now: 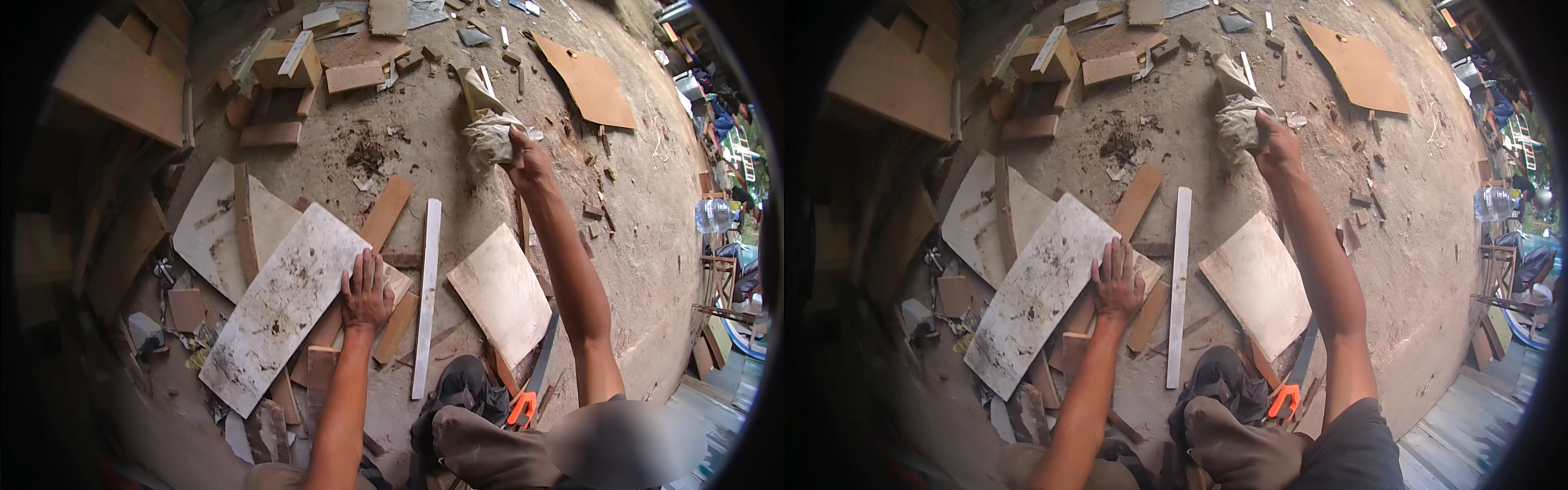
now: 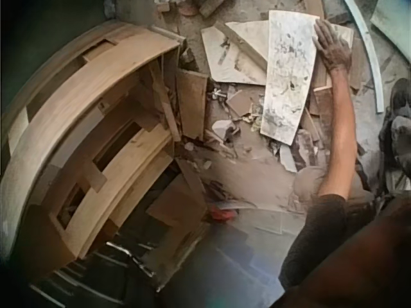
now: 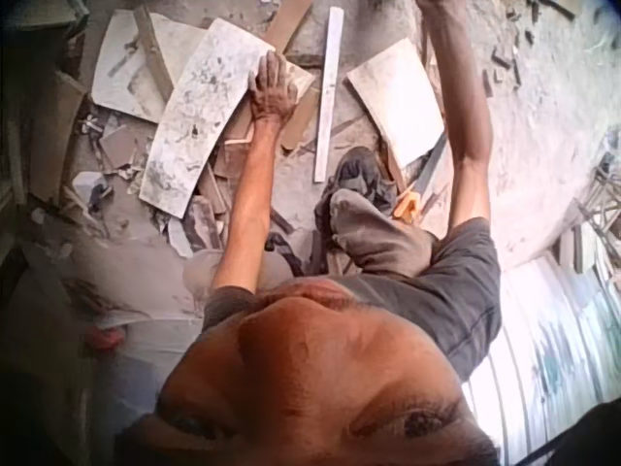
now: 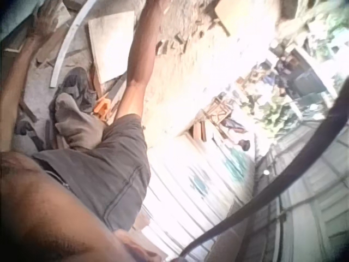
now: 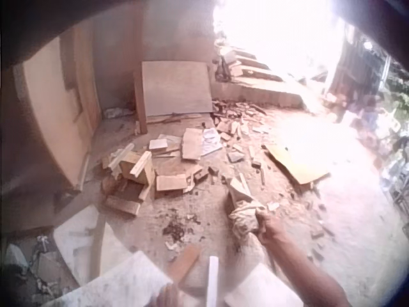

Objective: The person sits on the floor and cleans a rectangular white tile using a cloth and a hammer. They wipe the tile surface, then repeatedly tap and scrape it with the hammer to remove residue, and finish by wiping it again.

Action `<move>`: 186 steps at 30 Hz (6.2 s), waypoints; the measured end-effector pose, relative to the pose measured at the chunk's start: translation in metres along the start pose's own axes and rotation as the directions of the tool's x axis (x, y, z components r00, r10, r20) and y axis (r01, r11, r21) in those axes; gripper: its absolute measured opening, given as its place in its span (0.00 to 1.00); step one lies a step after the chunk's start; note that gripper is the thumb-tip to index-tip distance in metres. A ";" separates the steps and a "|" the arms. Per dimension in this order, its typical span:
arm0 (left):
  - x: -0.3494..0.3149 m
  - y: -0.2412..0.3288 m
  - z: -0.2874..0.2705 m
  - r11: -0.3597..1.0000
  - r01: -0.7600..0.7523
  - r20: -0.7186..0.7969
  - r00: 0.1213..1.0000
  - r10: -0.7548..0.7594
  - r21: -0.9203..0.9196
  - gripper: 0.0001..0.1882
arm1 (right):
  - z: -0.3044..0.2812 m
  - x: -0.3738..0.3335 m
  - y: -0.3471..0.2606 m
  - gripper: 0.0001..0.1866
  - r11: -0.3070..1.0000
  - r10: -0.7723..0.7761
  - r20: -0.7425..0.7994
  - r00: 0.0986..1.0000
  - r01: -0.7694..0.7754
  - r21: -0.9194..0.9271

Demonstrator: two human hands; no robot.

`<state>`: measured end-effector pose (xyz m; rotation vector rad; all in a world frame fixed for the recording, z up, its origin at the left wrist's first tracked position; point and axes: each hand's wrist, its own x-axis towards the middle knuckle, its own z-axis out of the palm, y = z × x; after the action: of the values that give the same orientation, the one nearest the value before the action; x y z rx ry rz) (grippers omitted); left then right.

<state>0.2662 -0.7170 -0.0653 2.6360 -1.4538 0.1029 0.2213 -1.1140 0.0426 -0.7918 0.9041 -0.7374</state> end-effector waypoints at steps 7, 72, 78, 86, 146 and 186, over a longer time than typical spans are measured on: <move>-0.003 -0.021 -0.047 0.941 -0.193 0.056 0.975 0.216 -0.277 0.37 | 0.036 -0.139 0.000 0.16 0.987 0.156 0.267 0.951 -0.139 -0.079; -0.268 -0.265 -0.117 -0.565 0.171 0.591 0.254 -0.766 -0.807 0.29 | 0.178 -0.217 0.262 0.15 -0.111 0.168 0.986 0.014 0.994 0.005; -0.250 -0.249 -0.122 -0.255 0.535 0.473 0.323 -0.820 -0.806 0.23 | 0.252 -0.238 0.260 0.14 0.217 0.024 0.852 0.522 0.830 -0.514; -0.214 -0.219 -0.098 0.343 0.606 0.074 0.556 -0.828 -0.718 0.20 | 0.355 -0.298 0.237 0.20 0.896 0.073 0.681 0.729 0.252 -0.367; -0.204 -0.167 -0.277 -0.172 0.051 0.167 0.609 -0.775 -0.984 0.26 | 0.232 -0.278 0.176 0.18 0.654 0.360 0.642 0.677 0.307 -0.692; -0.228 -0.127 -0.249 -0.447 0.055 0.392 0.581 -0.713 -0.893 0.35 | 0.211 -0.242 0.227 0.11 0.122 0.160 0.760 0.630 0.751 -0.649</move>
<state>0.2524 -0.4226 0.1433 1.1882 0.2340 -0.3834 0.3526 -0.7439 0.0290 -2.4134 0.3166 -0.0047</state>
